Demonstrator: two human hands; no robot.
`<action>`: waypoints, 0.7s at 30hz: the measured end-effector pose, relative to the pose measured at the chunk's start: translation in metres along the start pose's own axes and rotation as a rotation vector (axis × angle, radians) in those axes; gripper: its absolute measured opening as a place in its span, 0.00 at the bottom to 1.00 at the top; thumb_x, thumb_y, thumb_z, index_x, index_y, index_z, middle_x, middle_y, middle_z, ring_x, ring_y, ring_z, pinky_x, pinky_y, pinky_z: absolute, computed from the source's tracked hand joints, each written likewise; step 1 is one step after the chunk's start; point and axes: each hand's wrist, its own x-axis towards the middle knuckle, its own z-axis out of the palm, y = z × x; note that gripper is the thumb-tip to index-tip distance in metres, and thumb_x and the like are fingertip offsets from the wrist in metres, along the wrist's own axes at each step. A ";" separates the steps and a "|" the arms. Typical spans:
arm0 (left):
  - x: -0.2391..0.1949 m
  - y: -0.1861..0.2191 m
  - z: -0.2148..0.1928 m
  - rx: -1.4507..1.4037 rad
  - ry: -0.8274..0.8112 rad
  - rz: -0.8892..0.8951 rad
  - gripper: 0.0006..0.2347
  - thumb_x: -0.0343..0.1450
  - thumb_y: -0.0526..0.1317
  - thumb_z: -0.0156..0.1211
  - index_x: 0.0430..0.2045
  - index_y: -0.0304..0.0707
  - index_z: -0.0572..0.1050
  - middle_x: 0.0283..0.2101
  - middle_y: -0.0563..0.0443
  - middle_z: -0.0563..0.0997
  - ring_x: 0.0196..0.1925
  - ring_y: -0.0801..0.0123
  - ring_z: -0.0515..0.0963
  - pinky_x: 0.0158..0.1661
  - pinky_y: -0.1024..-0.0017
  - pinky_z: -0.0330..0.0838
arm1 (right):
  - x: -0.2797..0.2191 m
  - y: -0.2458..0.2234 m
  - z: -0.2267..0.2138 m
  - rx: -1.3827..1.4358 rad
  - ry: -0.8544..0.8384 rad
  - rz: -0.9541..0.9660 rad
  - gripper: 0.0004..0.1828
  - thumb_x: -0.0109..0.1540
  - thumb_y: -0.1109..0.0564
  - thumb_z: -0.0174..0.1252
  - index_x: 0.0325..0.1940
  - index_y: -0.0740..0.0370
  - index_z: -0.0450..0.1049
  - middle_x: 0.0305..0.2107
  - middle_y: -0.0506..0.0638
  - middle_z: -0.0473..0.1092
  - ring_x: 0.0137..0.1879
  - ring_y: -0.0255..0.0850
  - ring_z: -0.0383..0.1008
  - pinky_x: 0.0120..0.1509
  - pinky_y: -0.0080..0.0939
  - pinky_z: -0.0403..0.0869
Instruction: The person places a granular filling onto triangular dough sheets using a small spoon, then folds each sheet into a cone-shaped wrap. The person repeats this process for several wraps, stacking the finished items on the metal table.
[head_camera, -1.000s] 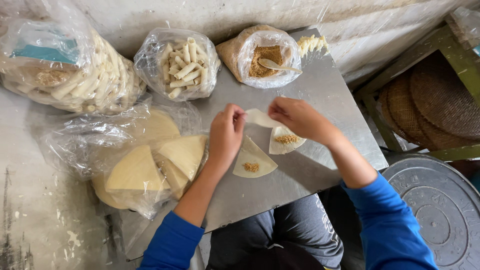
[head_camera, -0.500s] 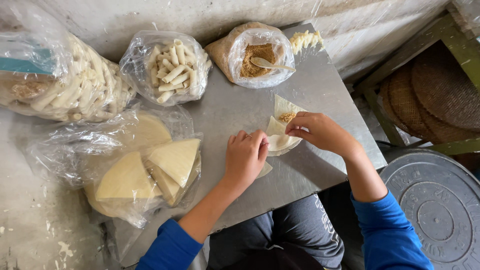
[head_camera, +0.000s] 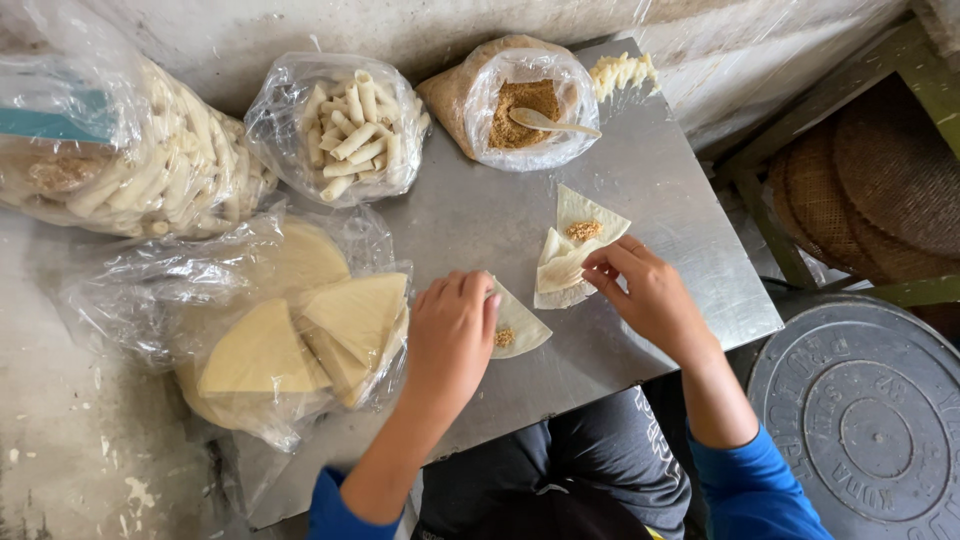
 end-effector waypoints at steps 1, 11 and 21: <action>-0.009 0.001 -0.005 0.029 0.003 -0.032 0.04 0.72 0.36 0.60 0.33 0.38 0.71 0.34 0.48 0.77 0.38 0.56 0.77 0.42 0.59 0.68 | -0.004 -0.003 0.004 -0.003 0.036 -0.011 0.08 0.63 0.57 0.63 0.42 0.64 0.77 0.34 0.53 0.74 0.37 0.45 0.78 0.41 0.42 0.76; -0.057 0.000 0.002 0.149 -0.007 -0.243 0.07 0.71 0.37 0.60 0.33 0.35 0.70 0.38 0.43 0.73 0.43 0.52 0.75 0.42 0.59 0.70 | -0.044 -0.052 0.047 -0.072 -0.046 0.058 0.11 0.58 0.54 0.65 0.38 0.63 0.74 0.34 0.52 0.74 0.45 0.50 0.74 0.47 0.48 0.73; -0.068 -0.003 0.018 -0.163 0.113 -0.234 0.07 0.71 0.34 0.64 0.37 0.36 0.72 0.35 0.49 0.78 0.39 0.55 0.75 0.42 0.60 0.68 | -0.051 -0.059 0.062 0.138 0.025 0.152 0.12 0.59 0.60 0.65 0.44 0.65 0.72 0.36 0.54 0.76 0.39 0.45 0.79 0.39 0.43 0.77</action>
